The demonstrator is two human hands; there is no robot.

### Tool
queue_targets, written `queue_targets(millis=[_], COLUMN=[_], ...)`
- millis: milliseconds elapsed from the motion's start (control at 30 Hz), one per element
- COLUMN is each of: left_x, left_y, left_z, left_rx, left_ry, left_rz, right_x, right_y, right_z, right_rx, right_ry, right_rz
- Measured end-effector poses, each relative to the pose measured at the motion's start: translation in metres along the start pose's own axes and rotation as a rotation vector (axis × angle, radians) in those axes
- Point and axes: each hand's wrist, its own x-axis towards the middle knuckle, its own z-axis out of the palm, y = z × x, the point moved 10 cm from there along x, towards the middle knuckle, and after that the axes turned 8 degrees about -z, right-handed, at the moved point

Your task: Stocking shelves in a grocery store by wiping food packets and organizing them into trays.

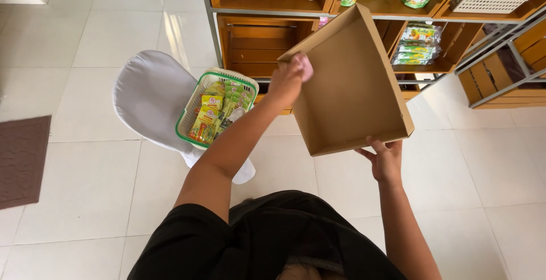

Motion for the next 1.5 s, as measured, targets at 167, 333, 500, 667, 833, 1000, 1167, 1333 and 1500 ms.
queue_targets(millis=[167,333,500,667,833,1000,1167,1333,1500], left_x=[-0.024,-0.092,-0.124,-0.094,-0.119,-0.118,-0.115,-0.11,-0.101], left_y=[0.01,0.044,0.059,-0.052,-0.049,-0.025,-0.039,-0.051,-0.067], left_z=[-0.002,0.026,-0.021,-0.01,-0.07,-0.097,-0.075,-0.031,-0.009], left_rx=[-0.01,-0.611,-0.915,-0.947,-0.782,-0.608,-0.673,-0.807,-0.88], left_ry=[0.101,-0.329,-0.526,0.293,0.646,0.726,0.675,0.58,0.48], left_rz=[-0.031,-0.322,0.07,-0.204,-0.082,0.024,-0.041,-0.213,-0.448], right_x=[-0.01,0.009,0.026,0.026,0.037,0.041,0.035,0.029,0.03], right_y=[-0.021,-0.021,-0.013,-0.012,0.012,0.003,-0.011,-0.026,-0.047], right_z=[0.018,0.012,-0.012,-0.015,-0.037,-0.04,-0.047,-0.047,-0.022], right_rx=[0.013,-0.057,-0.175,-0.176,-0.196,-0.257,-0.29,-0.345,-0.338], right_ry=[-0.016,-0.028,-0.038,-0.039,-0.028,-0.014,-0.036,-0.051,-0.068], right_rz=[0.007,-0.064,-0.078,-0.078,-0.13,-0.242,-0.268,-0.265,-0.327])
